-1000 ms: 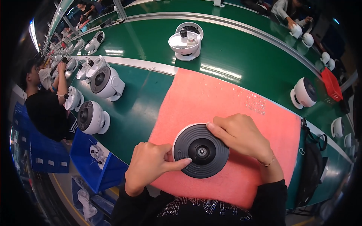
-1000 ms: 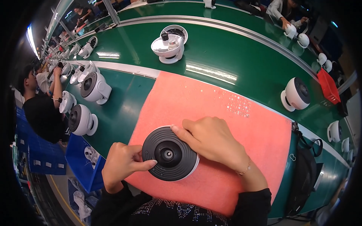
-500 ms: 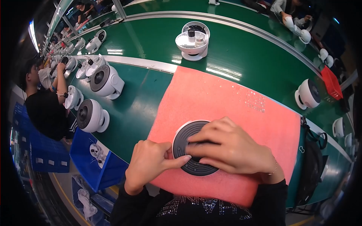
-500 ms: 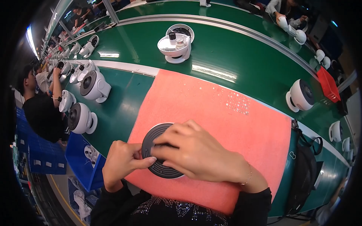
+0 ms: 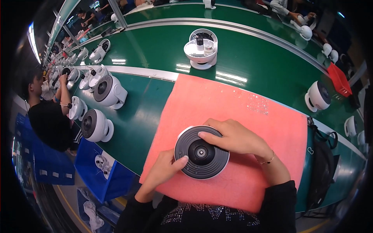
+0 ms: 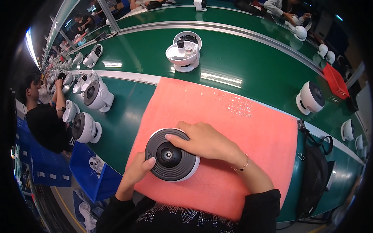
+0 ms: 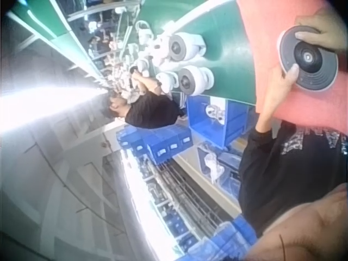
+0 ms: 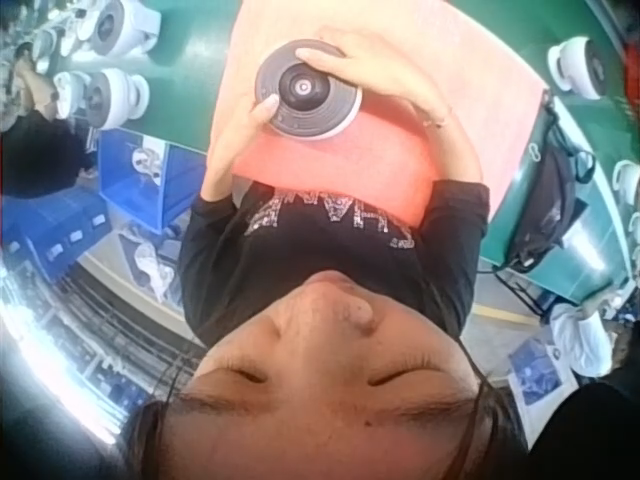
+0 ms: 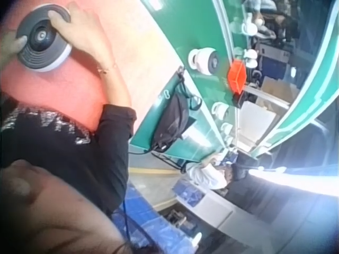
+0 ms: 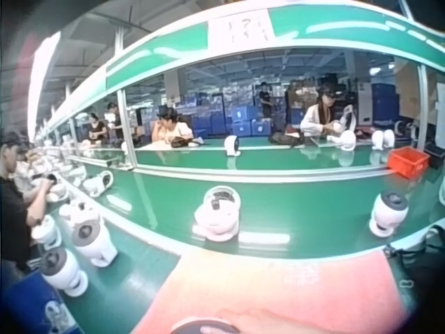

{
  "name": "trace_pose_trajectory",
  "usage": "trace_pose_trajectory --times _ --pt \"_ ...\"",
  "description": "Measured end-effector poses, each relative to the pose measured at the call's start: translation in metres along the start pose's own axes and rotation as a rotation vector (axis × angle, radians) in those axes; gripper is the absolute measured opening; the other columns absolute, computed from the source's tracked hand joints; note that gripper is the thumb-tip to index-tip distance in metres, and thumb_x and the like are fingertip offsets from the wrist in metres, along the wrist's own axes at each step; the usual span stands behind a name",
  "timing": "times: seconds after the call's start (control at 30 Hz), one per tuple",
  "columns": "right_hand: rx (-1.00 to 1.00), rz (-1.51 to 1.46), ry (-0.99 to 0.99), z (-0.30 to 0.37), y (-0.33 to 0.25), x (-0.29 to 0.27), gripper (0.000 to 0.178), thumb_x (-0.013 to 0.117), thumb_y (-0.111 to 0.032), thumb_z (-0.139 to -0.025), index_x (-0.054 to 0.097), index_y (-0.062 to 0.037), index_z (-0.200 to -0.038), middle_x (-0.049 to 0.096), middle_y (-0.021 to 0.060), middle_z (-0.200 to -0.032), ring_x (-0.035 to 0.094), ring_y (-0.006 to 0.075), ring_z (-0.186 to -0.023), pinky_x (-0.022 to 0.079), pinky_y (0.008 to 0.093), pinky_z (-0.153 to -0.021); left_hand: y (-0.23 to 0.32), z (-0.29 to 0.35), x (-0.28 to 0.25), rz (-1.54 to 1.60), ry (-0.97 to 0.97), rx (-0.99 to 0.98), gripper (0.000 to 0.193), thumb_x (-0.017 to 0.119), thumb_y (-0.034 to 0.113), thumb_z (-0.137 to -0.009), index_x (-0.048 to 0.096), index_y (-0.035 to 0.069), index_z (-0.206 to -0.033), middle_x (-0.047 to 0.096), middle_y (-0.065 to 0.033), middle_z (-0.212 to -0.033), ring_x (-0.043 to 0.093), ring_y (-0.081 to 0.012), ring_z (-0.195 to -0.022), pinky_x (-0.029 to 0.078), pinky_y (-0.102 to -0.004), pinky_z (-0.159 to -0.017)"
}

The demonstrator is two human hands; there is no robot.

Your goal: Assembling components of a spherical security camera on a factory production line.

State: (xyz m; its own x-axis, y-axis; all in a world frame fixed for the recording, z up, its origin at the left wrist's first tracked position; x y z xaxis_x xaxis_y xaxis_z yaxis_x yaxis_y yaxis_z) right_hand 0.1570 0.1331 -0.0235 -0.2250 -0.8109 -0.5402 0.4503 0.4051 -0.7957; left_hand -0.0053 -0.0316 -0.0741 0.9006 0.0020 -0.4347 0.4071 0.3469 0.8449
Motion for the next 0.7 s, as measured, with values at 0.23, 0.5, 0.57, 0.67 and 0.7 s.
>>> trace_pose_trajectory --times 0.23,0.5,0.57,0.67,0.7 --pt "-0.315 -0.216 0.227 0.025 -0.017 0.000 0.063 0.080 -0.032 -0.065 0.044 -0.0018 -0.108 0.057 0.0183 -0.109 0.057 0.0268 -0.102 0.043 0.0344 -0.086 0.055 0.011 0.013 0.231 0.264 0.452 0.081 0.073 0.012 -0.067 0.030 -0.010 -0.132 0.054 -0.0211 -0.115 0.059 -0.0257 -0.102 0.050 -0.0341 -0.085" --pt "-0.575 -0.109 0.540 0.030 -0.009 -0.015 0.076 0.083 -0.041 -0.056 0.043 -0.0045 -0.110 0.061 0.0197 -0.100 0.062 0.0336 -0.092 0.050 0.0364 -0.079 0.084 0.000 0.005 0.081 0.242 0.559 0.085 0.074 0.015 -0.064 0.031 -0.011 -0.132 0.058 -0.0220 -0.111 0.061 -0.0265 -0.098 0.053 -0.0343 -0.079" --pt "-0.572 -0.244 0.565 0.035 -0.009 -0.021 0.074 0.080 -0.037 -0.061 0.041 -0.0036 -0.115 0.058 0.0203 -0.106 0.060 0.0320 -0.099 0.048 0.0368 -0.085 0.086 -0.011 -0.002 0.107 0.239 0.606 0.085 0.075 0.015 -0.063 0.032 -0.012 -0.132 0.058 -0.0205 -0.111 0.061 -0.0255 -0.097 0.052 -0.0324 -0.079" --pt "-0.585 -0.322 0.478 0.049 -0.013 -0.034 0.083 0.076 -0.031 -0.066 0.031 -0.0031 -0.131 0.048 0.0228 -0.121 0.052 0.0329 -0.111 0.043 0.0385 -0.091 0.088 -0.026 -0.017 0.506 0.056 0.613 0.080 0.069 0.018 -0.066 0.032 -0.011 -0.130 0.051 -0.0202 -0.119 0.051 -0.0250 -0.112 0.039 -0.0363 -0.098" --pt "-0.622 -0.289 0.542 0.052 -0.014 -0.034 0.086 0.076 -0.031 -0.066 0.029 -0.0028 -0.132 0.047 0.0236 -0.122 0.052 0.0348 -0.111 0.043 0.0392 -0.091 0.085 -0.038 -0.014 0.626 0.080 0.670 0.081 0.069 0.028 -0.066 0.034 -0.010 -0.128 0.050 -0.0200 -0.121 0.051 -0.0270 -0.113 0.039 -0.0362 -0.098"
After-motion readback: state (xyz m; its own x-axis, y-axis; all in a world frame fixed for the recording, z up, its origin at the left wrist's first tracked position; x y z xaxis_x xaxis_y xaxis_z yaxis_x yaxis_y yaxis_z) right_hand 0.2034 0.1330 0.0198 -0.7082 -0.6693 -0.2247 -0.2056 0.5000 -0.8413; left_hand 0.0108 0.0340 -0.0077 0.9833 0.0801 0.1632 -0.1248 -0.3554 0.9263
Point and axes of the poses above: each hand's wrist, its own z-axis away from the middle knuckle, its own x-axis out of the palm, y = z × x, the point moved 1 cm from there along -z, towards the middle knuckle
